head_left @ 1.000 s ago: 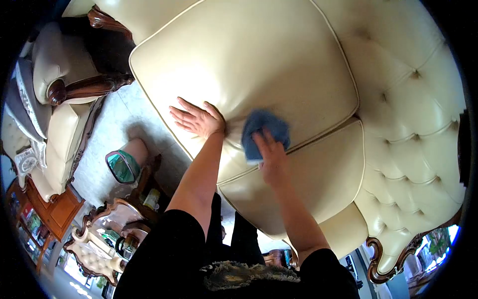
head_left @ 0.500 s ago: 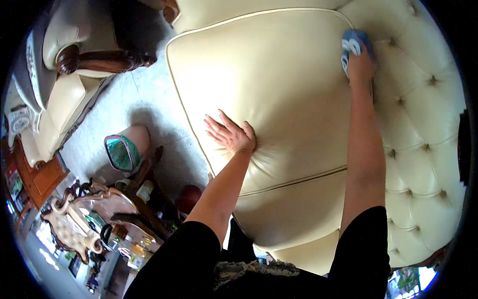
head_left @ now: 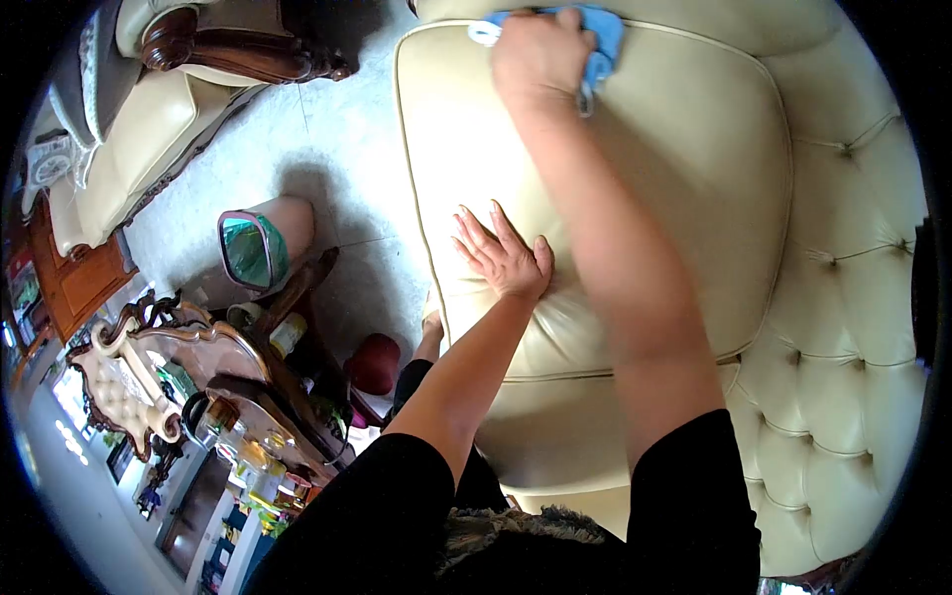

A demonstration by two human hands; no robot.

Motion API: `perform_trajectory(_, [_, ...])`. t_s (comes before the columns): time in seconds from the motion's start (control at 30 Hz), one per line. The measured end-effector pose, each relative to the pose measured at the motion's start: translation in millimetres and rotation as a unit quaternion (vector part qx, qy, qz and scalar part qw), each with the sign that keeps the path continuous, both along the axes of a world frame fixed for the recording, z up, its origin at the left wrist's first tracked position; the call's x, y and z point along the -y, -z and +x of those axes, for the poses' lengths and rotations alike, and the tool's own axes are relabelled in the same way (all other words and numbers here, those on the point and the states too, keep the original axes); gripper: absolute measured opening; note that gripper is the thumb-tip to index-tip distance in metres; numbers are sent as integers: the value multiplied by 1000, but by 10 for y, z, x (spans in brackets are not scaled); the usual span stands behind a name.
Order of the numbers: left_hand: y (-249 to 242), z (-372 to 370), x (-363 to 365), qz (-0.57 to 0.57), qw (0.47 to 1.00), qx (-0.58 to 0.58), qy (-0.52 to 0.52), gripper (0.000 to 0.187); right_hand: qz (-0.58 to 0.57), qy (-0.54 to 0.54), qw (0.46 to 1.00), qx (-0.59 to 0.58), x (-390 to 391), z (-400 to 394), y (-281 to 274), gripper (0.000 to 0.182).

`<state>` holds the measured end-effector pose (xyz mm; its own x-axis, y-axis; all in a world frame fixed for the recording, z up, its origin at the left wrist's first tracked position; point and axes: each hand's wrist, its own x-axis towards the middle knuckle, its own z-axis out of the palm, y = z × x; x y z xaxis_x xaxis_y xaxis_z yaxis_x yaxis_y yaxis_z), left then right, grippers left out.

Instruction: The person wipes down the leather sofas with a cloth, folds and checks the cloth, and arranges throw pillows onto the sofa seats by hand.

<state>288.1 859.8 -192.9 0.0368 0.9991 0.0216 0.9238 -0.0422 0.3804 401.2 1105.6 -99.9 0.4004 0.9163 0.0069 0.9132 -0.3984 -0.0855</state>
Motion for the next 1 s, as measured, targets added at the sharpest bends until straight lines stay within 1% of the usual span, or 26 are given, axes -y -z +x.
perform_trajectory(0.03, [54,-6,-1,17,1000,8,2,86,-38,-35,999,17,-18,-123,-48,19])
perform_trajectory(0.07, [104,1,3,33,999,17,5,89,22,-38,999,1,22,-257,-9,20])
perform_trajectory(0.1, [83,45,-22,53,998,-12,-14,84,145,-19,988,57,2,-390,214,21])
perform_trajectory(0.13, [10,85,-64,52,999,-13,-10,84,64,-70,995,-15,36,-445,194,29])
perform_trajectory(0.17, [-70,112,-102,-65,996,-51,-37,83,95,-113,989,30,108,-520,173,21])
perform_trajectory(0.2, [-51,122,-102,-115,991,-44,-45,83,94,-141,985,-42,156,-642,163,22])
perform_trajectory(0.23, [-14,72,-43,-161,986,-26,-44,83,89,-146,968,-183,303,-779,81,26])
perform_trajectory(0.27, [143,-24,31,-185,982,2,-25,83,-28,93,843,-528,301,-1090,151,30])
perform_trajectory(0.3, [287,-135,95,-199,980,12,-3,83,-119,-35,878,-462,523,-1252,136,26])
perform_trajectory(0.33, [6,-24,-11,40,999,-21,15,82,-183,-181,891,-373,747,-1410,104,23])
perform_trajectory(0.37, [-17,8,-34,36,999,-34,13,81,-207,-315,877,-298,971,-1570,74,19])
perform_trajectory(0.4, [7,-10,-30,66,997,-22,27,83,-212,-280,838,-417,1165,-1785,315,20])
perform_trajectory(0.43, [-105,-9,-63,10,997,-61,35,84,-266,-239,717,-598,1350,-1753,378,23])
perform_trajectory(0.47, [-230,-21,-57,-51,993,-100,44,86,-232,-172,665,-689,1546,-1769,532,25])
perform_trajectory(0.53, [-211,-21,-27,21,996,-77,47,81,-246,-34,629,-737,1695,-1408,310,21])
perform_trajectory(0.57, [57,32,-5,28,995,93,28,82,-148,-8,693,-706,1796,-1131,11,18])
perform_trajectory(0.6, [274,77,28,37,965,258,6,83,-47,14,746,-664,1935,-850,-231,14])
perform_trajectory(0.63, [229,72,32,37,965,260,-2,83,-99,62,753,-647,2055,-577,-224,21])
perform_trajectory(0.7, [22,57,-32,42,991,129,0,84,135,159,780,-589,2228,-82,-674,49])
perform_trajectory(0.73, [-28,26,-18,41,997,63,2,85,301,134,780,-532,2238,158,-637,59])
perform_trajectory(0.77, [15,16,-16,44,997,66,8,86,346,84,873,-333,2190,477,-656,67])
perform_trajectory(0.8, [0,28,-8,31,998,50,5,85,265,180,935,-151,2175,724,-737,62])
perform_trajectory(0.87, [-23,22,-8,9,998,64,3,86,249,194,947,-57,2168,1134,-449,58])
perform_trajectory(0.93, [-57,16,-18,-1,997,76,4,86,255,169,950,61,2064,1052,264,54])
perform_trajectory(0.97, [-90,14,-16,10,997,72,2,85,286,75,952,83,1947,837,420,49])
perform_trajectory(1.0, [-123,6,-33,6,997,76,2,85,292,50,955,-14,1771,407,492,48])
